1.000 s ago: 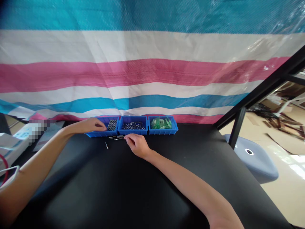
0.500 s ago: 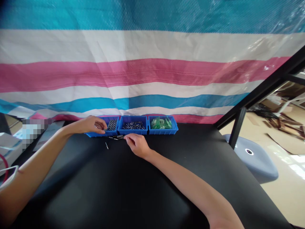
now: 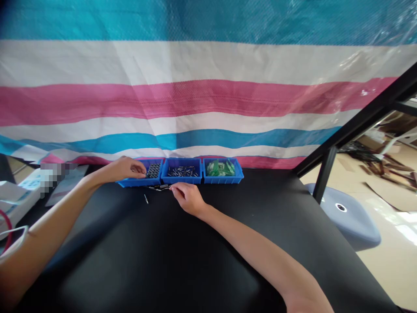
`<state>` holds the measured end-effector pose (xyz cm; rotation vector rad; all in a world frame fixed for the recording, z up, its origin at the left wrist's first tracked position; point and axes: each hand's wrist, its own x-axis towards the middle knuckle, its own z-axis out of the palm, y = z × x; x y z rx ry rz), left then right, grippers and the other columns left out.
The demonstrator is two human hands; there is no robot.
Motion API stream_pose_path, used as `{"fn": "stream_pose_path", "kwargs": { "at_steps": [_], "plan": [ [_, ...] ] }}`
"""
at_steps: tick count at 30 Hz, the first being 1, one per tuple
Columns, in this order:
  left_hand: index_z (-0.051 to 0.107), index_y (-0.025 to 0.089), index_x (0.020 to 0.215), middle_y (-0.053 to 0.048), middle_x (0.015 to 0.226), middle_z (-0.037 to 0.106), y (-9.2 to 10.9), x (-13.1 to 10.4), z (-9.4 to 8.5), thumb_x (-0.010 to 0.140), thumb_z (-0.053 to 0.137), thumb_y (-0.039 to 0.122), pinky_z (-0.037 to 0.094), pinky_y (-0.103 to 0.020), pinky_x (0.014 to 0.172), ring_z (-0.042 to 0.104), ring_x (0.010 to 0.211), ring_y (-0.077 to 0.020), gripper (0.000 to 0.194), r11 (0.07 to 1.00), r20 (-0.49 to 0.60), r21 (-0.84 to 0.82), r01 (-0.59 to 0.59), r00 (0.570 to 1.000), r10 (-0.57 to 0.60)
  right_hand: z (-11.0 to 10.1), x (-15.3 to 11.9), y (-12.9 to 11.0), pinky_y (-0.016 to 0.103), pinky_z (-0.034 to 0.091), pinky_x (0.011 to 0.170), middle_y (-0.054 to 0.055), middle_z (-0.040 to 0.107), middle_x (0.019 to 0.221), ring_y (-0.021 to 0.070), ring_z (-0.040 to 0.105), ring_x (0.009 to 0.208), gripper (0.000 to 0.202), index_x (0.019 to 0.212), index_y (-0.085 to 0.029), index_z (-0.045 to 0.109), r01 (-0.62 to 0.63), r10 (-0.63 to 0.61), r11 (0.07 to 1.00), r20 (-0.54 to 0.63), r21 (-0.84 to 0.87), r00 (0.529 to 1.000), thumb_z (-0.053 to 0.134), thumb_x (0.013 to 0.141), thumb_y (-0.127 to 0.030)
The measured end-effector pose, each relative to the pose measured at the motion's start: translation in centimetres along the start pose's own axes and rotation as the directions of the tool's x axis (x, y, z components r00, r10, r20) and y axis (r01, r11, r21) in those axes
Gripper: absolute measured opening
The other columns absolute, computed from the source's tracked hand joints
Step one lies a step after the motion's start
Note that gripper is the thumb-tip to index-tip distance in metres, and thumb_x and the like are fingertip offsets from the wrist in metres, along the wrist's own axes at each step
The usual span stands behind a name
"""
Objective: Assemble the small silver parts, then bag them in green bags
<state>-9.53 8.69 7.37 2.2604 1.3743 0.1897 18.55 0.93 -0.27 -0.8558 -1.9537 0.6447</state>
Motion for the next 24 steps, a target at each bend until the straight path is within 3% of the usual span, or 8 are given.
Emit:
{"fn": "stream_pose_path", "kwargs": {
  "at_steps": [6,16,24],
  "plan": [
    [0.073,0.017,0.085,-0.004,0.082,0.073,0.2,0.3,0.6,0.075,0.062,0.043,0.049,-0.023,0.069,0.065,0.073,-0.0155,0.030,0.998,-0.003,0.033,-0.060,0.998,0.060,0.0,0.0,0.0,0.025,0.051,0.075,0.005,0.072,0.087,0.0160,0.068,0.078,0.022,0.091,-0.017,0.068,0.006,-0.006,1.000,0.004,0.000,1.000,0.047,0.095,-0.025],
    [0.068,0.018,0.085,-0.001,0.082,0.070,-0.4,0.9,1.0,0.080,0.054,0.028,0.043,-0.022,0.070,0.061,0.073,-0.0127,0.018,0.971,0.061,0.120,-0.207,0.978,0.200,-0.1,0.1,-0.3,0.025,0.051,0.075,0.005,0.072,0.086,0.0166,0.069,0.079,0.023,0.090,-0.018,0.067,0.000,0.000,1.000,0.014,0.006,1.000,0.046,0.095,-0.026],
    [0.061,0.018,0.072,0.002,0.071,0.063,-0.3,1.1,1.1,0.075,0.051,0.029,0.035,-0.020,0.062,0.054,0.065,-0.0108,0.015,0.966,0.054,0.164,-0.197,0.980,0.191,-0.1,0.0,-0.1,0.025,0.050,0.075,0.004,0.072,0.087,0.0162,0.068,0.079,0.023,0.090,-0.018,0.067,-0.004,0.004,1.000,0.013,-0.001,1.000,0.046,0.095,-0.026]
  ]
}}
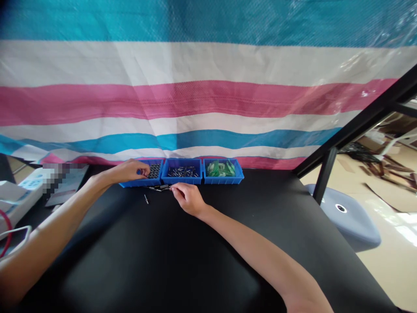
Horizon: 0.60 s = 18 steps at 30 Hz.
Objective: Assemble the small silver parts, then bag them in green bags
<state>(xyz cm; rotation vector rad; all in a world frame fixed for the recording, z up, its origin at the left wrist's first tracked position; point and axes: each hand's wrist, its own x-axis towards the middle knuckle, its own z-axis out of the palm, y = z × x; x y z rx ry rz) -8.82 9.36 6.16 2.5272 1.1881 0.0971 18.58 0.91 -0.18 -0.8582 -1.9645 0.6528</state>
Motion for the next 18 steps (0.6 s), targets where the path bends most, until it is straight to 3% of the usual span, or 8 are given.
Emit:
{"fn": "stream_pose_path", "kwargs": {
  "at_steps": [10,18],
  "plan": [
    [0.051,0.017,0.057,0.003,0.052,0.048,-0.11,0.61,0.04,0.070,0.059,0.038,0.022,-0.025,0.053,0.038,0.051,-0.0097,0.026,0.992,-0.038,0.123,0.043,0.999,-0.038,-0.08,0.01,-0.13,0.025,0.050,0.074,0.004,0.072,0.086,0.0158,0.068,0.077,0.025,0.090,-0.018,0.068,-0.007,0.007,1.000,0.008,0.001,1.000,0.045,0.096,-0.027],
    [0.054,0.017,0.057,0.003,0.053,0.050,-0.02,0.81,0.24,0.070,0.059,0.036,0.023,-0.024,0.052,0.041,0.052,-0.0096,0.023,0.993,-0.024,0.100,0.066,0.998,-0.064,-0.13,0.01,-0.21,0.025,0.050,0.075,0.005,0.072,0.086,0.0158,0.068,0.076,0.025,0.091,-0.018,0.068,-0.007,0.007,1.000,0.013,-0.005,1.000,0.045,0.096,-0.027]
  ]
}}
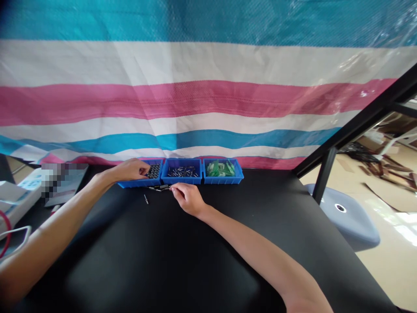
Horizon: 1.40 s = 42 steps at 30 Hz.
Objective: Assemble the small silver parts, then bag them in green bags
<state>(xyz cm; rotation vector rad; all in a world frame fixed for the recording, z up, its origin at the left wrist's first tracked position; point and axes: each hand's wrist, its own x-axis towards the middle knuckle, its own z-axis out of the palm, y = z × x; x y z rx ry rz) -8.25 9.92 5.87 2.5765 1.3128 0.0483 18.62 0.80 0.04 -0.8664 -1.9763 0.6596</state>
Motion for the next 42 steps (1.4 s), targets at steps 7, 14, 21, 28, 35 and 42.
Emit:
{"fn": "stream_pose_path", "kwargs": {
  "at_steps": [7,14,21,28,35,42],
  "plan": [
    [0.068,0.018,0.074,0.002,0.065,0.064,-1.0,-0.6,-1.3,0.073,0.059,0.038,0.034,-0.021,0.059,0.054,0.060,-0.0112,0.021,0.993,0.092,-0.118,0.004,0.996,0.007,0.1,0.0,0.1,0.025,0.050,0.074,0.005,0.072,0.086,0.0159,0.068,0.077,0.024,0.091,-0.018,0.068,-0.003,0.003,1.000,-0.004,0.009,1.000,0.046,0.095,-0.027],
    [0.072,0.019,0.071,0.000,0.065,0.067,-1.1,-0.6,-0.6,0.073,0.060,0.029,0.032,-0.023,0.060,0.056,0.060,-0.0139,0.016,0.999,0.083,-0.013,0.051,0.995,-0.049,0.2,0.0,0.2,0.025,0.050,0.074,0.005,0.072,0.086,0.0158,0.068,0.077,0.024,0.091,-0.017,0.068,0.007,-0.007,1.000,-0.010,0.009,1.000,0.046,0.095,-0.026],
    [0.074,0.021,0.073,-0.002,0.070,0.071,-1.2,-0.1,0.2,0.079,0.057,0.030,0.033,-0.022,0.060,0.059,0.063,-0.0148,0.020,0.997,0.042,0.067,0.032,0.999,-0.034,0.1,0.0,0.1,0.025,0.051,0.075,0.005,0.072,0.086,0.0162,0.068,0.077,0.024,0.091,-0.018,0.068,-0.004,0.004,1.000,-0.005,0.004,1.000,0.046,0.095,-0.026],
    [0.075,0.021,0.073,-0.001,0.070,0.072,-1.2,-0.6,0.0,0.079,0.055,0.031,0.036,-0.021,0.060,0.060,0.062,-0.0132,0.024,0.998,0.041,-0.058,0.009,0.999,-0.007,0.1,-0.1,0.2,0.025,0.051,0.075,0.005,0.073,0.087,0.0163,0.069,0.079,0.023,0.091,-0.018,0.068,0.001,-0.001,1.000,-0.006,0.015,1.000,0.046,0.095,-0.026],
    [0.076,0.021,0.078,0.000,0.075,0.073,-1.4,-0.7,0.2,0.079,0.055,0.029,0.040,-0.021,0.067,0.063,0.068,-0.0144,0.023,0.993,0.095,-0.118,0.002,0.995,0.009,0.1,0.0,0.2,0.025,0.051,0.075,0.005,0.072,0.087,0.0163,0.069,0.080,0.023,0.091,-0.018,0.068,-0.016,0.016,1.000,-0.006,0.013,1.000,0.046,0.095,-0.025],
    [0.077,0.021,0.083,-0.004,0.084,0.074,-1.9,-0.6,0.6,0.080,0.056,0.035,0.045,-0.028,0.076,0.065,0.075,-0.0195,0.025,0.982,0.093,-0.183,0.043,0.995,-0.026,-0.3,0.0,-0.1,0.026,0.053,0.077,0.005,0.072,0.092,0.0167,0.069,0.083,0.021,0.093,-0.019,0.066,-0.013,0.013,1.000,0.055,0.004,0.998,0.045,0.095,-0.023]
  ]
}}
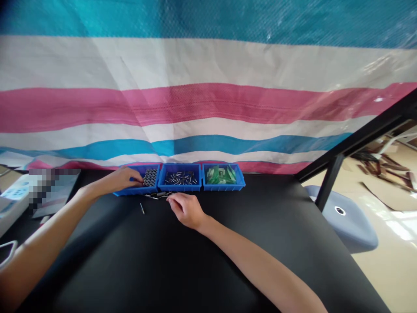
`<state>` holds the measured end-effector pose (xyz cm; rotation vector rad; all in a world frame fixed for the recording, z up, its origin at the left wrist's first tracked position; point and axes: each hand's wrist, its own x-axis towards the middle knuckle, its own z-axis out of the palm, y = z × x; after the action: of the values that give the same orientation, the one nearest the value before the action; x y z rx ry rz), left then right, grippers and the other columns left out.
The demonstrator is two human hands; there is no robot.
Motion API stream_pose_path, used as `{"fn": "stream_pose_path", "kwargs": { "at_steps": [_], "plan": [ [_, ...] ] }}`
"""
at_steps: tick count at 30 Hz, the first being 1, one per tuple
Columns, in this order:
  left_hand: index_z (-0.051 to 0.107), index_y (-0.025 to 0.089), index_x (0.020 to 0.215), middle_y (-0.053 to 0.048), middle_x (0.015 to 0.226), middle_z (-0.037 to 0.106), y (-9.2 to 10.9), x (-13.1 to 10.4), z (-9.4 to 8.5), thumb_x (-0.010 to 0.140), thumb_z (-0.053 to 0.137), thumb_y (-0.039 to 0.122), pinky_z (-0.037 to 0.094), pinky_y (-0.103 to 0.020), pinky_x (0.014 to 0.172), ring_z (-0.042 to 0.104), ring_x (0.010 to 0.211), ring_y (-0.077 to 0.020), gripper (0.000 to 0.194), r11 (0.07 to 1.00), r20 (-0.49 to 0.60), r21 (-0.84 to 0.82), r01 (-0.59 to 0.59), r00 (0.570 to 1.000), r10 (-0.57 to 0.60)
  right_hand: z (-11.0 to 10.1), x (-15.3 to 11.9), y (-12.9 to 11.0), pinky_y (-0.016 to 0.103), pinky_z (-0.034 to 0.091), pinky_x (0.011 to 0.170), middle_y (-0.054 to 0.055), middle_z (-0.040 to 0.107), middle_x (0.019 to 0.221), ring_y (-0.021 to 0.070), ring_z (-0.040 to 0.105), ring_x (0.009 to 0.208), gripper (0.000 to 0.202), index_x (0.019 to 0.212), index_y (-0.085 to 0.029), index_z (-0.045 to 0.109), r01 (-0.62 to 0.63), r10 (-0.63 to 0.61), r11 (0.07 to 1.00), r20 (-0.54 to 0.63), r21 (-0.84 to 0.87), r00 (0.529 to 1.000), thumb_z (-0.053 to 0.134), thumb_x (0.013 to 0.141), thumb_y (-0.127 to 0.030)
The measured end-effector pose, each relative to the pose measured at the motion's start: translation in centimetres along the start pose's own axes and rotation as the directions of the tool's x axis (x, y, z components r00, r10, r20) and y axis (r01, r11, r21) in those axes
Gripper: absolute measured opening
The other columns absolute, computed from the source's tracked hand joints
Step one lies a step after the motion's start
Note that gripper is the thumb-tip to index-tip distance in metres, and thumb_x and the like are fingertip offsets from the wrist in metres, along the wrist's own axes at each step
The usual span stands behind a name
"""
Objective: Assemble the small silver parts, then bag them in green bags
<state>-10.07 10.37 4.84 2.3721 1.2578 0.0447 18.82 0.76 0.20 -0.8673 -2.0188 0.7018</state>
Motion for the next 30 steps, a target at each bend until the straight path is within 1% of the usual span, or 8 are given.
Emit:
{"fn": "stream_pose_path", "kwargs": {
  "at_steps": [5,11,15,18,20,23,27,30],
  "plan": [
    [0.075,0.019,0.083,-0.006,0.087,0.073,-0.5,0.1,0.2,0.082,0.054,0.038,0.045,-0.028,0.076,0.064,0.080,-0.0214,0.028,0.999,-0.019,-0.023,0.031,0.999,-0.032,-0.2,0.1,0.0,0.026,0.053,0.076,0.005,0.072,0.092,0.0163,0.069,0.082,0.020,0.096,-0.020,0.065,-0.005,0.004,1.000,0.028,0.024,1.000,0.045,0.095,-0.020],
    [0.073,0.021,0.082,-0.004,0.090,0.073,0.2,0.0,0.3,0.081,0.053,0.026,0.043,-0.027,0.076,0.064,0.083,-0.0215,0.020,0.994,-0.029,0.074,0.078,0.997,-0.076,-0.4,0.2,-0.1,0.024,0.053,0.074,0.005,0.071,0.088,0.0159,0.068,0.079,0.020,0.098,-0.019,0.065,-0.031,0.030,0.999,0.048,0.028,0.998,0.045,0.095,-0.019],
    [0.073,0.022,0.086,-0.004,0.092,0.073,0.7,0.1,0.0,0.082,0.054,0.030,0.043,-0.028,0.077,0.064,0.086,-0.0228,0.021,0.992,-0.059,0.066,0.108,0.993,-0.104,-0.4,0.2,0.0,0.024,0.053,0.072,0.005,0.071,0.087,0.0157,0.068,0.077,0.020,0.098,-0.020,0.064,-0.028,0.026,0.999,0.055,0.023,0.998,0.045,0.095,-0.019],
    [0.073,0.020,0.087,-0.004,0.094,0.073,0.6,0.1,0.0,0.083,0.053,0.033,0.044,-0.029,0.080,0.064,0.086,-0.0232,0.023,0.995,-0.069,0.040,0.095,0.993,-0.092,-0.3,0.1,0.1,0.025,0.053,0.071,0.005,0.071,0.087,0.0156,0.068,0.077,0.020,0.098,-0.020,0.064,-0.023,0.022,1.000,0.058,0.018,0.998,0.045,0.095,-0.019],
    [0.073,0.020,0.088,-0.005,0.094,0.073,0.5,0.1,0.0,0.083,0.053,0.033,0.044,-0.030,0.081,0.064,0.087,-0.0233,0.024,0.996,-0.059,0.038,0.084,0.995,-0.082,-0.4,0.1,0.1,0.024,0.052,0.071,0.005,0.071,0.087,0.0155,0.068,0.076,0.019,0.098,-0.019,0.064,-0.018,0.017,1.000,0.055,0.013,0.998,0.045,0.095,-0.019],
    [0.073,0.020,0.088,-0.005,0.094,0.073,0.3,-0.2,-0.2,0.081,0.054,0.032,0.043,-0.029,0.080,0.064,0.086,-0.0235,0.024,0.992,-0.022,0.043,0.115,0.993,-0.114,-0.4,0.1,0.1,0.024,0.052,0.071,0.005,0.071,0.087,0.0152,0.068,0.076,0.019,0.097,-0.019,0.064,-0.014,0.013,1.000,0.049,0.009,0.999,0.045,0.095,-0.018],
    [0.073,0.020,0.086,-0.004,0.091,0.073,0.5,-0.5,-0.7,0.080,0.056,0.036,0.043,-0.026,0.076,0.064,0.082,-0.0214,0.024,0.992,0.028,0.019,0.124,0.992,-0.125,-0.4,0.1,0.1,0.024,0.052,0.070,0.005,0.071,0.087,0.0147,0.068,0.075,0.020,0.098,-0.019,0.065,-0.014,0.014,1.000,0.048,0.005,0.999,0.045,0.095,-0.020],
    [0.074,0.021,0.083,-0.002,0.084,0.073,0.7,-0.3,-0.7,0.078,0.058,0.036,0.042,-0.025,0.071,0.063,0.075,-0.0197,0.022,0.991,0.068,0.023,0.130,0.989,-0.132,-0.4,0.2,0.0,0.024,0.052,0.070,0.005,0.071,0.087,0.0146,0.067,0.074,0.020,0.097,-0.018,0.065,-0.009,0.009,1.000,0.043,0.001,0.999,0.045,0.095,-0.020]
  ]
}}
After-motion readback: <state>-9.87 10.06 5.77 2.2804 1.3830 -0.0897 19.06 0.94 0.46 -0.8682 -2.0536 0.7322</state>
